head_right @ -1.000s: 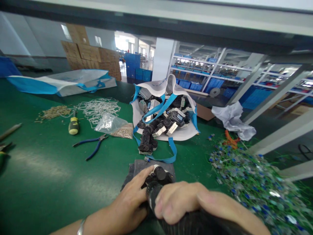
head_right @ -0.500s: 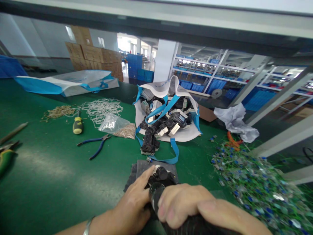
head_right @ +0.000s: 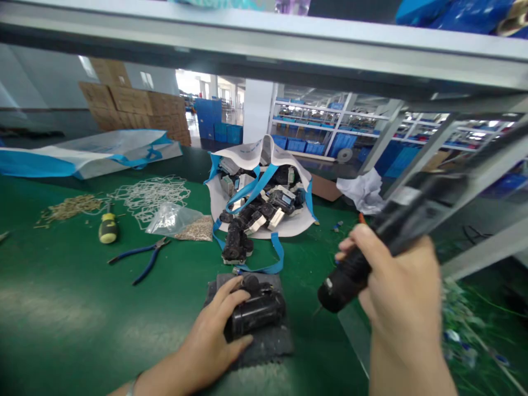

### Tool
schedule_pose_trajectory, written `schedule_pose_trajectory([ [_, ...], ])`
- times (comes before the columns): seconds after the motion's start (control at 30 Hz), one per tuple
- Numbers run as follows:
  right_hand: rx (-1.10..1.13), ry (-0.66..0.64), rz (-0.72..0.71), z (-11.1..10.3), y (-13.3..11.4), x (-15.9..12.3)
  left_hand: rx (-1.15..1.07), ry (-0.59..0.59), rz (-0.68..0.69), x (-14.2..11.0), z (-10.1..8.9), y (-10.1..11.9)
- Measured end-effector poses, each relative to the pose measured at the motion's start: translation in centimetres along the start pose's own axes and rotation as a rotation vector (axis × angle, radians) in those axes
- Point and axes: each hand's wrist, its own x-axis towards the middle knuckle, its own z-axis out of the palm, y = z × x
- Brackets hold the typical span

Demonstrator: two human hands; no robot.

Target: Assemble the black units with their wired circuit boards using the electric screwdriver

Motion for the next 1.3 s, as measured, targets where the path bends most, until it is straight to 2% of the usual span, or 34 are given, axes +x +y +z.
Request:
schedule_pose_trajectory([
  [0.03,-0.144,-0.036,0.127,0.3,1.0,0.7,0.003,0.002,-0.028,0.0,0.1,0.0],
  [0.07,-0.343,-0.163,0.223,0.5,2.2,1.2,0.011,0.011,-0.044,0.1,0.2,0.0],
  [0.2,-0.642,-0.295,0.348,1.0,8.2,2.8,0.040,0.085,-0.055,0.5,0.5,-0.5],
  [0.27,-0.765,-0.340,0.378,1.0,10.3,3.0,0.018,0.102,-0.067,0.8,0.4,-0.7],
  [0.37,-0.905,-0.368,0.411,1.1,11.4,2.8,-0.060,0.083,-0.118,1.0,0.1,-0.6],
  [0.5,-0.963,-0.402,0.357,1.4,10.1,1.6,-0.229,0.111,-0.304,1.3,-0.4,-0.2],
  [0.6,-0.831,-0.540,0.243,1.8,8.7,-0.4,-0.342,0.250,-0.406,1.5,-0.5,0.2],
  [0.7,-0.572,-0.772,0.181,2.4,8.0,-2.9,-0.456,0.344,-0.429,1.6,-0.5,0.2],
  [0.77,-0.404,-0.887,0.200,3.0,8.0,-4.6,-0.533,0.336,-0.437,1.7,-0.4,0.0],
  [0.87,0.079,-0.967,0.312,3.9,8.6,-6.5,-0.621,0.330,-0.457,1.8,0.0,-0.5],
  [0.93,0.434,-0.958,0.376,4.5,9.0,-7.3,-0.687,0.312,-0.464,1.8,0.2,-0.9],
  [1.0,0.577,-0.907,0.402,4.9,9.3,-7.9,-0.770,0.260,-0.459,1.8,0.3,-1.2],
  [1.17,0.552,-0.780,0.417,5.2,9.8,-8.4,-0.774,0.118,-0.397,2.0,-0.2,-1.2],
  [1.3,0.512,-0.727,0.357,5.4,10.1,-8.8,-0.690,0.078,-0.345,2.2,-1.1,-1.2],
])
